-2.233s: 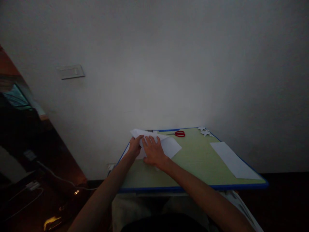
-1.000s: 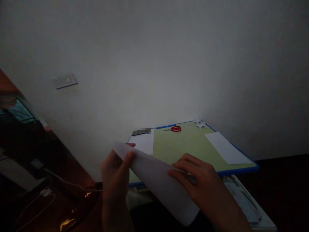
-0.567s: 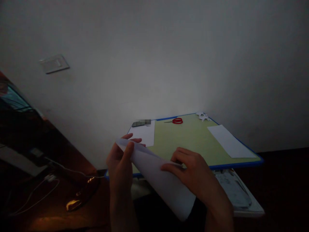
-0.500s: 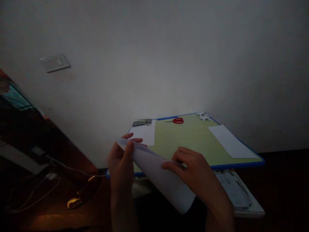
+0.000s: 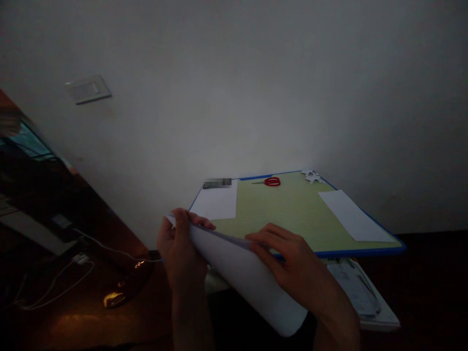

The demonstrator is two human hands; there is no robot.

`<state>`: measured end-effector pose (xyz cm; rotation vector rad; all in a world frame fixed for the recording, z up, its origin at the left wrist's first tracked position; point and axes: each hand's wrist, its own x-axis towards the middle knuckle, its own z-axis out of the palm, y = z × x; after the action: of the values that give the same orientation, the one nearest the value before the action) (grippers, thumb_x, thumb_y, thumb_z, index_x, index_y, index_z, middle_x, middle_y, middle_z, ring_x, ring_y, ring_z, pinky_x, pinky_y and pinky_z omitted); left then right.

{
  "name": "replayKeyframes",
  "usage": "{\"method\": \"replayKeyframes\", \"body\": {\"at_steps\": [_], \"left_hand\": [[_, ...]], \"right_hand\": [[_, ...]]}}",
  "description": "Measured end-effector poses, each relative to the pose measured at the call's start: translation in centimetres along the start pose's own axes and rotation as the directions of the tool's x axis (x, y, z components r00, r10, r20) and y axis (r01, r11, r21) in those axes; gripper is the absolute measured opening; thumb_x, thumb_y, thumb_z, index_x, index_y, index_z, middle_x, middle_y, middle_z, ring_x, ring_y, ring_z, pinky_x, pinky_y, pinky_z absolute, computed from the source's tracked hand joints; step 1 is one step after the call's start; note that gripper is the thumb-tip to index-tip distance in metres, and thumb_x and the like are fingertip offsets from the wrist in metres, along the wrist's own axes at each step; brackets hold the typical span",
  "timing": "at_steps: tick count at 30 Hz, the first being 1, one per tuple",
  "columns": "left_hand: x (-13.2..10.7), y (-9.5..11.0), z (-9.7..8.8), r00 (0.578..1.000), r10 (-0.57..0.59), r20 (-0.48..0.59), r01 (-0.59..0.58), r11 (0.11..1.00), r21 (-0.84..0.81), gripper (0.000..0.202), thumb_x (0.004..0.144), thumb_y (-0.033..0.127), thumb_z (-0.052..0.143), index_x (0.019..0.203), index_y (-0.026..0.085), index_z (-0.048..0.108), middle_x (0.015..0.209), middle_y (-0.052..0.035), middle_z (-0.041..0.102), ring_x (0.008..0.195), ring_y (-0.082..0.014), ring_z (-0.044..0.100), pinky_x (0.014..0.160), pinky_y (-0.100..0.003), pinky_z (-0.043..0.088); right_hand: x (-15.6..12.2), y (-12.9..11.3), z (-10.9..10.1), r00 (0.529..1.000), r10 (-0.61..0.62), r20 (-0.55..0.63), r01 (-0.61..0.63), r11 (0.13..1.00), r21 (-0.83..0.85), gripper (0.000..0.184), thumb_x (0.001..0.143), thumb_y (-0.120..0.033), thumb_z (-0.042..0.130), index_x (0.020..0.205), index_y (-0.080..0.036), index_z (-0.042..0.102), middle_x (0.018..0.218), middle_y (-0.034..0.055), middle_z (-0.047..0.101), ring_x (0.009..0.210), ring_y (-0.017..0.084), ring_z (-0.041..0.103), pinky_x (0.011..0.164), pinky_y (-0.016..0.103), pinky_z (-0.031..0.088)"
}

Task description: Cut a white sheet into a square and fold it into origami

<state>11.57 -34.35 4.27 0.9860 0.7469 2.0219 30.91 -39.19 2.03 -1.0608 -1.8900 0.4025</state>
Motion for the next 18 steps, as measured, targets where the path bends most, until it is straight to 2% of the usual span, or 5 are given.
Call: {"method": "replayKeyframes", "body": {"at_steps": [3,7,12,16,18], "left_hand": [[0.1,0.1,0.0,0.999,0.005,-0.036,-0.005,1.0,0.006,0.035,0.09,0.046,0.079,0.087,0.021,0.055,0.063,0.0068,0.063,0.051,-0.0114,0.067,0.049,-0.019,0.054],[0.3,-0.1,-0.1,0.996,0.008,-0.089,-0.005,1.0,0.031,0.034,0.092,0.046,0.077,0.087,0.021,0.055,0.064,0.0066,0.063,0.052,-0.0118,0.067,0.048,-0.02,0.054],[0.4,-0.1,-0.3,0.993,0.032,-0.113,-0.023,0.997,0.076,0.035,0.093,0.049,0.074,0.086,0.02,0.055,0.063,0.0057,0.064,0.051,-0.0117,0.067,0.045,-0.017,0.05],[0.3,-0.1,-0.4,0.989,0.049,-0.138,-0.032,0.992,0.123,0.038,0.094,0.054,0.072,0.087,0.021,0.054,0.065,0.0051,0.064,0.05,-0.0121,0.066,0.043,-0.018,0.049],[0.2,-0.1,-0.3,0.986,0.057,-0.16,-0.036,0.991,0.13,0.039,0.093,0.055,0.072,0.089,0.021,0.054,0.066,0.0052,0.065,0.05,-0.0123,0.066,0.044,-0.019,0.05]], "right_hand": [[-0.3,0.0,0.3,1.0,0.001,-0.008,-0.001,1.0,-0.005,0.024,0.104,-0.033,0.063,0.126,-0.033,0.071,0.116,0.0008,0.077,0.108,0.019,0.073,0.094,0.032,0.058],[-0.5,-0.1,0.7,1.0,0.002,0.027,-0.001,1.0,-0.01,0.033,0.094,-0.034,0.077,0.126,-0.033,0.07,0.118,0.0009,0.075,0.109,0.021,0.073,0.095,0.034,0.059],[-0.1,-0.3,1.2,0.992,0.017,0.127,-0.016,1.0,-0.005,0.016,0.098,-0.03,0.072,0.114,-0.033,0.075,0.106,-0.0006,0.072,0.097,0.018,0.072,0.087,0.033,0.058],[-0.4,-0.5,1.2,0.987,0.058,0.147,-0.058,0.998,-0.008,0.03,0.096,-0.033,0.075,0.125,-0.036,0.071,0.111,-0.0022,0.075,0.101,0.019,0.073,0.09,0.033,0.057],[-0.5,-0.5,1.3,0.99,0.067,0.126,-0.065,0.998,-0.021,0.027,0.096,-0.033,0.075,0.122,-0.034,0.072,0.109,-0.0023,0.077,0.1,0.019,0.074,0.089,0.033,0.057]]}}
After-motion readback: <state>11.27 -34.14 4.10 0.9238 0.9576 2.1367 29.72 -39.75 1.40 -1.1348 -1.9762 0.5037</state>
